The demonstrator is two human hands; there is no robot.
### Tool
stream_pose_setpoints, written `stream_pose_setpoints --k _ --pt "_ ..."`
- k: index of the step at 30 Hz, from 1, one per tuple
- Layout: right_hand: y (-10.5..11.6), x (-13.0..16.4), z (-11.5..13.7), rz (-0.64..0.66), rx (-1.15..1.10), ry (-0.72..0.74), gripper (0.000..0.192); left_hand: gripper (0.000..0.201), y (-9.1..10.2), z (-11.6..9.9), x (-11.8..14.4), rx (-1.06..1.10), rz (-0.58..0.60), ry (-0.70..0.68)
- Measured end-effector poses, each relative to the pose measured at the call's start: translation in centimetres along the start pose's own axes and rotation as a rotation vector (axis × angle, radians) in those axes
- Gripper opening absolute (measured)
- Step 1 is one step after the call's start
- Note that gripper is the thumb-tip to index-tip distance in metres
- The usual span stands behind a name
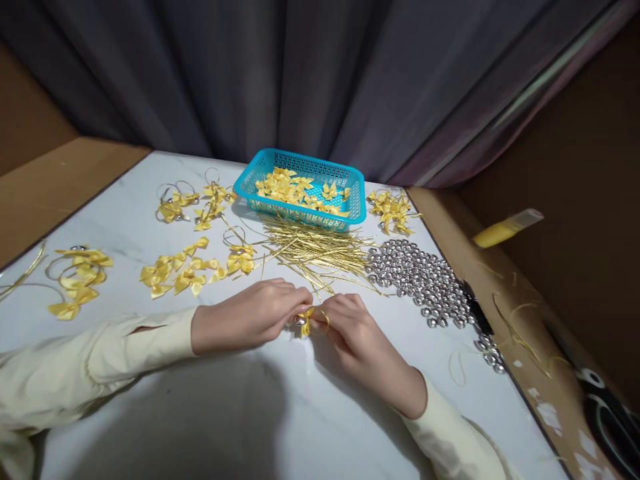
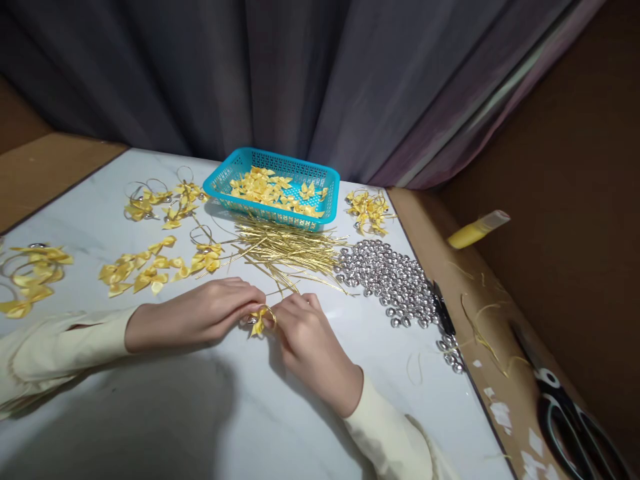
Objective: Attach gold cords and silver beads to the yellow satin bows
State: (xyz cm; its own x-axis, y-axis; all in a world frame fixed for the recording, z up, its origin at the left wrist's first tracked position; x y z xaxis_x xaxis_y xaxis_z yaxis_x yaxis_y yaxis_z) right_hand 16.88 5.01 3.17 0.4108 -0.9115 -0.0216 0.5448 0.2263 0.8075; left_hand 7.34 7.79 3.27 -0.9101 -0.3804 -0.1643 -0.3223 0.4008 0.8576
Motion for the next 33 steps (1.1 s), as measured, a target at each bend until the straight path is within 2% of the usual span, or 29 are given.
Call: stream_pose_setpoints --k 12,19,22,25,28,33 --pt "0.1 -0.3 -0.3 0.036 -0.145 -0.034 0.016 0.023 0.2 -0.5 -0.3 0.027 -0.028 -0.038" --pt "0.0 -0.1 -0.1 0.001 -0.065 -0.023 0.017 0.024 -0.2 -0.1 -0.3 0.121 -0.045 0.010" --pt "0.0 -0.1 0.0 -0.007 -0.006 -0.014 0.018 0.022 -0.2 0.2 -0.3 0.187 -0.064 0.072" --pt "0.5 -0.1 -0.2 -0.035 0.013 -0.022 0.019 0.019 0.3 0.8 -0.2 0.306 -0.082 0.171" --pt "1.5 -0.2 -0.7 -0.087 -0.057 -0.048 0.017 0.023 1.0 1.2 0.1 0.412 -0.034 0.233" --pt "2.6 -0.6 -1.8 -0.051 -0.246 -0.169 0.015 0.018 2.5 1.4 0.2 0.359 0.036 0.194"
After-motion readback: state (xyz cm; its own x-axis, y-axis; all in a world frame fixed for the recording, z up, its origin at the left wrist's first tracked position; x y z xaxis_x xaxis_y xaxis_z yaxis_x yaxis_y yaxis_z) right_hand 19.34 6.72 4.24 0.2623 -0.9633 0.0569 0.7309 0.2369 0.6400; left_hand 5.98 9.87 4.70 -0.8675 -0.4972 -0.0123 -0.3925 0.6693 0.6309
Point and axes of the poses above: each hand's wrist, its own x-axis away from the middle knuckle, its own y-axis out of the back of the hand, z = x × y, the point moved 7 cm from there along -x, towards the middle knuckle, and after that the axes turned 12 degrees about -y, right-handed, at the moved point
